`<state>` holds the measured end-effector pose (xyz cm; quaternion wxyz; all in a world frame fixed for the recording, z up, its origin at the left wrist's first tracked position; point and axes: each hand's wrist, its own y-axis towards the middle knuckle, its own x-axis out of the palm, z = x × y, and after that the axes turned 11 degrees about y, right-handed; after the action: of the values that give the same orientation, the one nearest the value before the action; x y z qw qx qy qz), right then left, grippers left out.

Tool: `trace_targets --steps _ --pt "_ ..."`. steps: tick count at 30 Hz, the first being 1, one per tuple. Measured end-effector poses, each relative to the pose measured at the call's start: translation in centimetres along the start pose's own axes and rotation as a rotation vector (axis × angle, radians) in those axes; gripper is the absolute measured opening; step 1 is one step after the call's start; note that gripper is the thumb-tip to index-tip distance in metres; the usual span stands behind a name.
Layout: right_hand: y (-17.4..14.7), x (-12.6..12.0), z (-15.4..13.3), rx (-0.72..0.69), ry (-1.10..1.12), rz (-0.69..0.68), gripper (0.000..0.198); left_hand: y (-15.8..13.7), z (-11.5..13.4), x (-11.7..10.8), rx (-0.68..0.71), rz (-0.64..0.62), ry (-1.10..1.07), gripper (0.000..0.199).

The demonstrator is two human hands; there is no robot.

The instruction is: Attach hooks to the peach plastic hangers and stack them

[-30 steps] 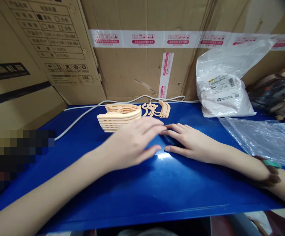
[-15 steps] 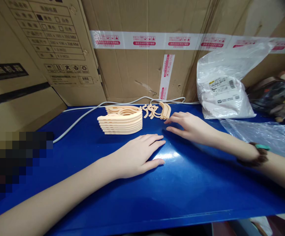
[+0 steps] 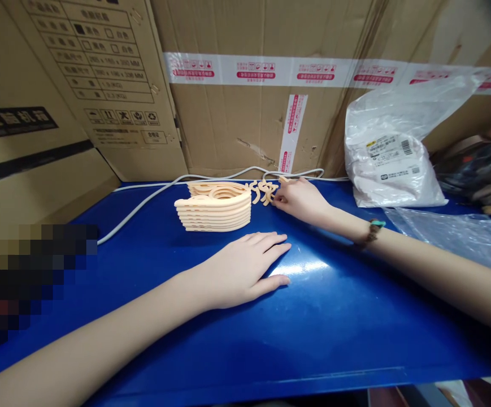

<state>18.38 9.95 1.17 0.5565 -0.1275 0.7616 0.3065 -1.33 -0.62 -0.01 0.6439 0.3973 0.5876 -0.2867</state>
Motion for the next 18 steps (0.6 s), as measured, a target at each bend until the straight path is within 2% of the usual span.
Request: trace_targets --steps 9,13,18 --pt "-1.0 -1.0 0.6 0.196 0.485 0.124 0.039 -0.2 0.1 -0.2 -0.016 -0.031 0.024 0.056" --pt "-3.3 -2.3 -0.3 0.347 0.922 0.224 0.032 -0.2 0.1 -0.2 -0.015 -0.04 0.029 0.056" --pt "-7.5 -3.4 -1.9 0.362 1.027 0.21 0.027 -0.1 0.1 -0.3 -0.028 -0.042 0.005 0.056"
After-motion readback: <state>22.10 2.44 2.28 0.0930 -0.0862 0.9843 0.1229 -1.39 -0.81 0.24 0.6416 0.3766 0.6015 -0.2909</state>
